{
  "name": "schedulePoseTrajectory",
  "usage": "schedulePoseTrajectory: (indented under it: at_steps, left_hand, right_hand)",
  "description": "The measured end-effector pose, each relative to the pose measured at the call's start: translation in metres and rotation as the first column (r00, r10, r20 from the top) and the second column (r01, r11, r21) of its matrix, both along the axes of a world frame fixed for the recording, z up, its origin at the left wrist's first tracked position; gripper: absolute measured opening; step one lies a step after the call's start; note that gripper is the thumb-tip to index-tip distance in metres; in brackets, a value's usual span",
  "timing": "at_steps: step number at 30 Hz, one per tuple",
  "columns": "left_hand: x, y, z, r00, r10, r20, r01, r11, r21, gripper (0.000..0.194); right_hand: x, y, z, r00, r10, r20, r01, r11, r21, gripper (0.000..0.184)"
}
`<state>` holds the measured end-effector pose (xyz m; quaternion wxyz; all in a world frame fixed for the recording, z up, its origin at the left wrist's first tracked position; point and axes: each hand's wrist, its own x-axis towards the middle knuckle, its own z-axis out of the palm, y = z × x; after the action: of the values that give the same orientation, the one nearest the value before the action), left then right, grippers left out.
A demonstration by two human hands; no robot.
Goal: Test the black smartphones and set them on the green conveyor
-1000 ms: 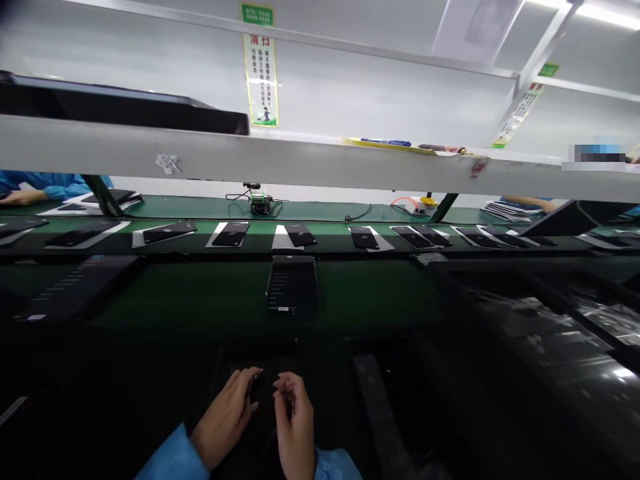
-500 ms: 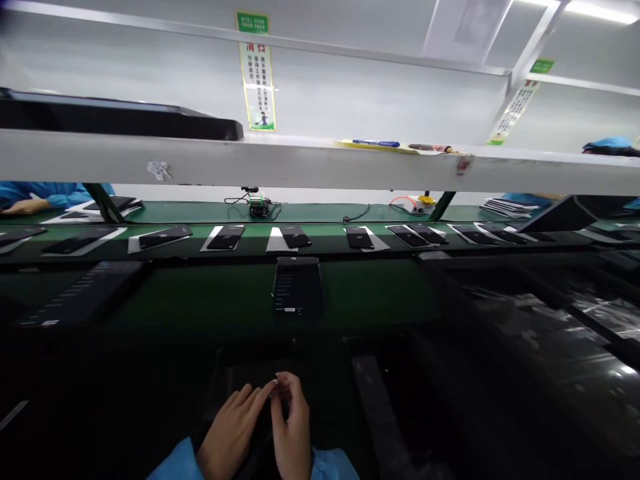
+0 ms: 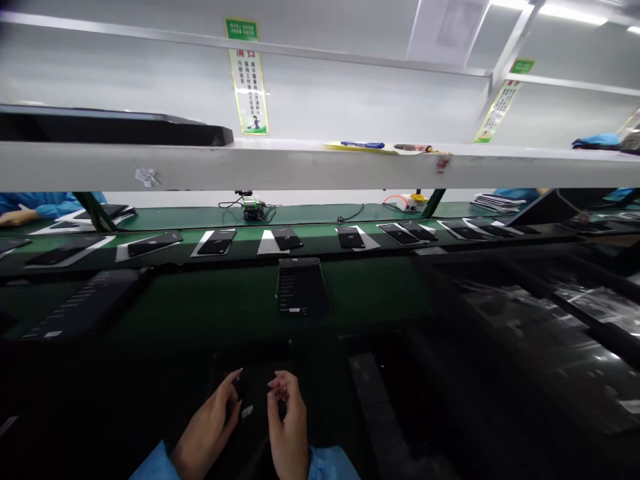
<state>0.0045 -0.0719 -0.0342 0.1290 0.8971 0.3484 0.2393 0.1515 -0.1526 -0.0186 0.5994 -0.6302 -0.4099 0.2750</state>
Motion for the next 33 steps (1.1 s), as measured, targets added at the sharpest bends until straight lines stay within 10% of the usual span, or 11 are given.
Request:
schedulePoseTrajectory:
  at_steps: [21, 27, 33]
  left_hand:
    - [0.022, -0.026, -0.023, 0.962, 0.224, 0.153, -0.165, 0.931, -0.325, 0.042]
    - [0.025, -0.029, -0.028, 0.906, 0.339, 0.252, -0.162, 0.829, -0.535, 0.037]
    - [0.040, -0.036, -0.018, 0.726, 0.524, 0.445, -0.200, 0.780, -0.593, 0.032]
  right_hand:
    - [0.004, 0.003, -0.005, 0.996, 0.030, 0.087, -0.031, 0.999, 0.015, 0.028]
    - [0.098, 0.070, -0.006, 0.899, -0.233, 0.371, 0.271, 0.961, -0.055, 0.040]
    - [0.211, 0.135, 0.006, 0.879, -0.277, 0.389, 0.450, 0.753, -0.480, 0.040]
